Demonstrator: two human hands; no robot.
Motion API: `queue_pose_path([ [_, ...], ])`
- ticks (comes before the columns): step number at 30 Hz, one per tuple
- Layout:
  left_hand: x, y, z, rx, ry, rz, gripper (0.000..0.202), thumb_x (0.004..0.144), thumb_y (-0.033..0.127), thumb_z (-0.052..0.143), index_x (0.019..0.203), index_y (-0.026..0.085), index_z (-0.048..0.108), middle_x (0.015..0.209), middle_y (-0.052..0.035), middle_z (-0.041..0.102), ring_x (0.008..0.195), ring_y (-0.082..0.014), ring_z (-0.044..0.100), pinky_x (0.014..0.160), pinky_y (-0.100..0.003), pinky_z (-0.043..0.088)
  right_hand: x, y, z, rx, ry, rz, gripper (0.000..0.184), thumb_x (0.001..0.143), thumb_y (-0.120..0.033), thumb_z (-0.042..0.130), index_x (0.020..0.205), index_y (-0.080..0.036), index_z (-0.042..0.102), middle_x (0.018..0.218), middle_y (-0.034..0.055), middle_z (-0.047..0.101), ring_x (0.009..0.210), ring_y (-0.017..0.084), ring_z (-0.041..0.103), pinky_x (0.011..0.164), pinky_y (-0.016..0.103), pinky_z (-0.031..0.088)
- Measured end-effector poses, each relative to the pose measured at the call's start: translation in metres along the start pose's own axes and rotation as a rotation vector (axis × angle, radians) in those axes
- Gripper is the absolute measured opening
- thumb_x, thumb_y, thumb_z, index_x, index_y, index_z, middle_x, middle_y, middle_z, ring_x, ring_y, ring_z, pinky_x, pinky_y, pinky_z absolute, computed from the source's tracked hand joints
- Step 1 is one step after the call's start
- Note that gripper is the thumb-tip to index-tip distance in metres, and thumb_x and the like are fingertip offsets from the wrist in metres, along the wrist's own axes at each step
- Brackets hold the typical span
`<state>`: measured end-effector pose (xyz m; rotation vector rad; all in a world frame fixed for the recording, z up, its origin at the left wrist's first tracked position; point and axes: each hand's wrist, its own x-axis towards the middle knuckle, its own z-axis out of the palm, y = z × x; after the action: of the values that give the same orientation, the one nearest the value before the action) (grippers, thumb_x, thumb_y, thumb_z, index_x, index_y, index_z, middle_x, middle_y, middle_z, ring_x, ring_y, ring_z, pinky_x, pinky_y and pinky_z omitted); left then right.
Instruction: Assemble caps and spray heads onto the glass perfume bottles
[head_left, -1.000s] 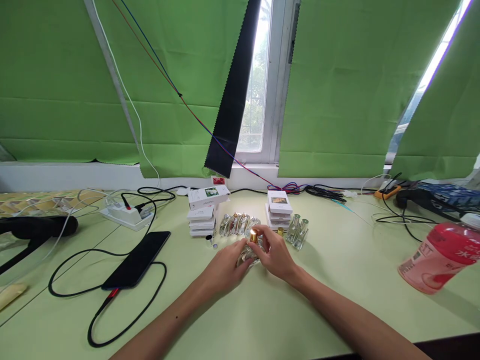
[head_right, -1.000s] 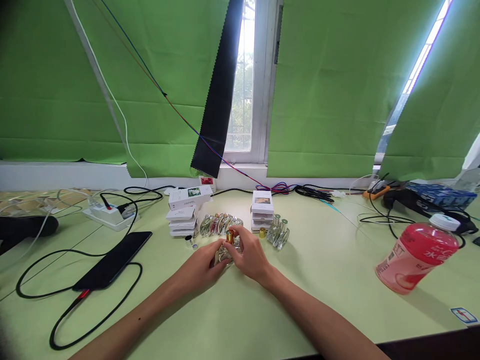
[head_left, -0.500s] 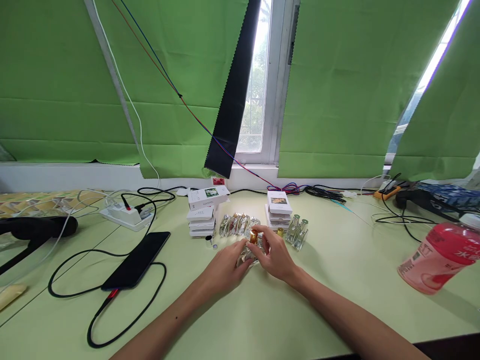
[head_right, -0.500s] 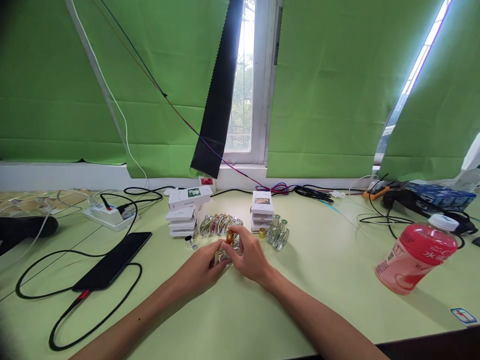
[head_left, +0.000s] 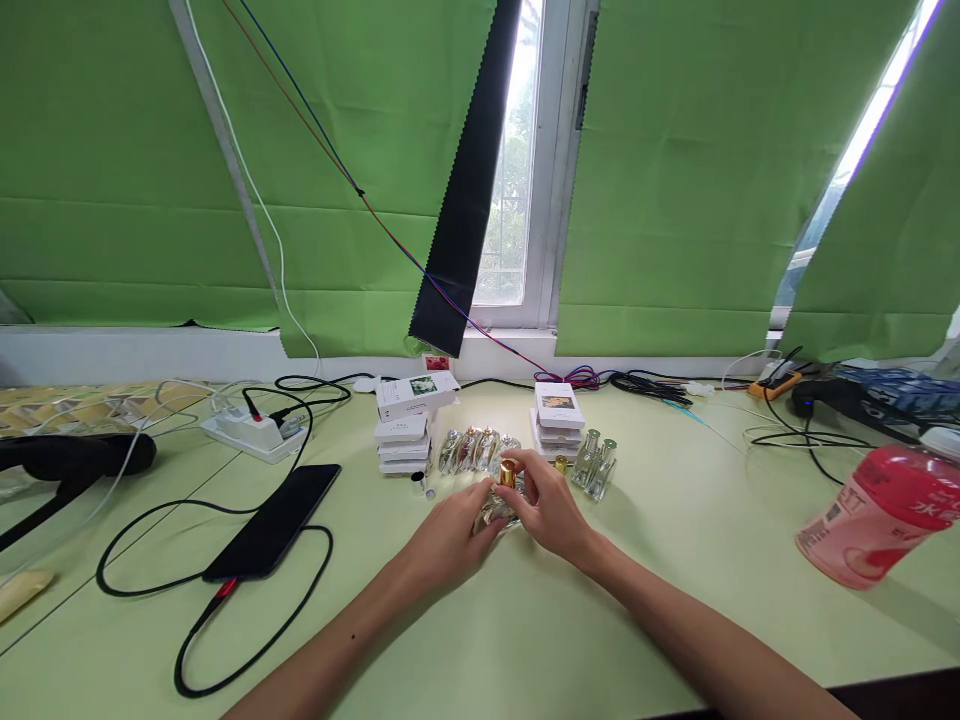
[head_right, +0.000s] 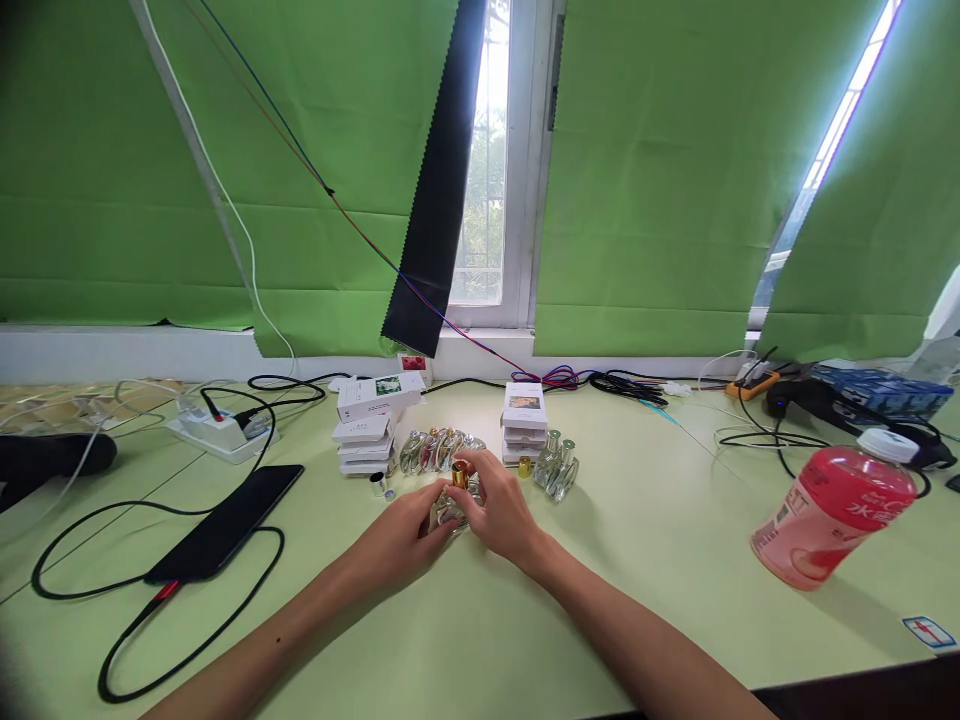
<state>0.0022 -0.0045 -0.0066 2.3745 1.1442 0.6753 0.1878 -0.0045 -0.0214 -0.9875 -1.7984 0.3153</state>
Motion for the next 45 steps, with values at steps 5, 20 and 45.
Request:
queue_pose_path([
  [5, 0.0000, -0.0025, 0.0017, 0.012, 0.001, -0.007, 0.011, 0.094, 0.031, 0.052, 0.100, 0.022, 0.055, 0.095, -0.0043, 0.068, 0.080, -0.0228, 0.062, 0.063, -0.030, 0.036, 0.0013, -0.0027, -0.0017, -0.003, -0.009, -0.019, 0.025, 0.094, -0.027, 0.063, 0.119, -0.022, 0.062, 0.090, 0.0011, 0.059, 0.055, 0.010, 0.041, 0.058, 0.026, 0.042],
  [20, 0.0000, 0.0002, 0.0003, 0.004, 0.002, 0.000, 0.009, 0.093, 0.030, 0.053, 0.098, 0.022, 0.054, 0.093, -0.0030, 0.067, 0.079, -0.0217, 0.061, 0.063, -0.029, 0.036, -0.0010, -0.0014, -0.0002, 0.013, -0.002, 0.000, 0.024, 0.094, -0.025, 0.060, 0.117, -0.019, 0.060, 0.079, -0.0011, 0.059, 0.055, 0.011, 0.041, 0.058, 0.025, 0.039],
  [45, 0.0011, -0.0016, 0.0014, 0.024, -0.012, 0.013, 0.010, 0.095, 0.031, 0.052, 0.100, 0.023, 0.054, 0.097, -0.0036, 0.067, 0.082, -0.0219, 0.061, 0.065, -0.030, 0.038, 0.0001, -0.0015, 0.0011, 0.032, 0.006, 0.014, 0.024, 0.091, -0.024, 0.062, 0.115, -0.019, 0.060, 0.078, -0.0019, 0.055, 0.056, 0.011, 0.040, 0.057, 0.025, 0.038],
])
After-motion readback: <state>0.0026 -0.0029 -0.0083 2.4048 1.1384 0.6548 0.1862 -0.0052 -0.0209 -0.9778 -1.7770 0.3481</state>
